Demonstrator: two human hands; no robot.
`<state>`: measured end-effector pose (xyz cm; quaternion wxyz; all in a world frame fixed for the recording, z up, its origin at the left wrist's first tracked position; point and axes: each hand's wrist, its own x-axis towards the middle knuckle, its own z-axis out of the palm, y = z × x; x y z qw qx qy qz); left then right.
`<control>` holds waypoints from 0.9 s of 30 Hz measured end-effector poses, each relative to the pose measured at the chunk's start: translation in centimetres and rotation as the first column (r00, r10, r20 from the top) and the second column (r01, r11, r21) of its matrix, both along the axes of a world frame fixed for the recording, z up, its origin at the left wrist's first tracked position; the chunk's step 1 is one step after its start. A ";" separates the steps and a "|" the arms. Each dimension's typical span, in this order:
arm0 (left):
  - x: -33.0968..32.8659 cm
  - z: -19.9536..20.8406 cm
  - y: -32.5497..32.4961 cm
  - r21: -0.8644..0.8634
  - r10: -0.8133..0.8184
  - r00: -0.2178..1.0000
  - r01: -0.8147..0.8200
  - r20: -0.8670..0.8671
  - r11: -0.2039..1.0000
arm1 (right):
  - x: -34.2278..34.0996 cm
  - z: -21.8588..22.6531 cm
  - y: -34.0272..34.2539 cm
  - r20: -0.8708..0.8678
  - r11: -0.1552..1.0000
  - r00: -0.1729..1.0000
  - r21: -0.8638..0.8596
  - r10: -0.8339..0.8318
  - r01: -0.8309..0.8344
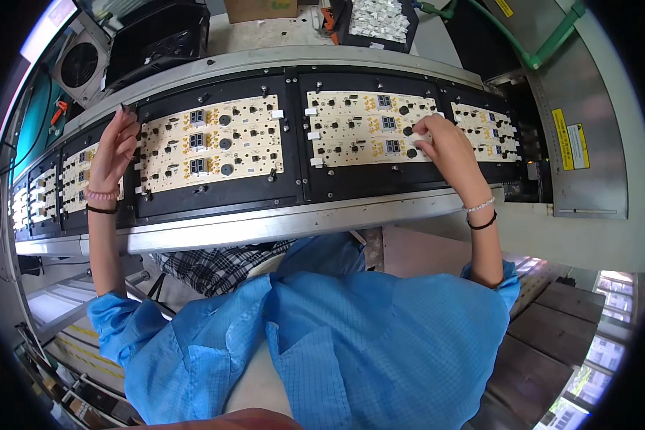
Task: Placing small components onto printed circuit boards on a production assembly line.
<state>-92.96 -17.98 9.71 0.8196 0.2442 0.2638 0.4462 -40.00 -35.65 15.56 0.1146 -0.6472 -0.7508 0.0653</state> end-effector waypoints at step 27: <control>3.6 2.0 -2.9 0.600 0.804 0.098 0.719 -0.586 0.350 | -2.0 -0.8 2.3 -0.674 0.952 0.711 -0.304 -0.200 -0.021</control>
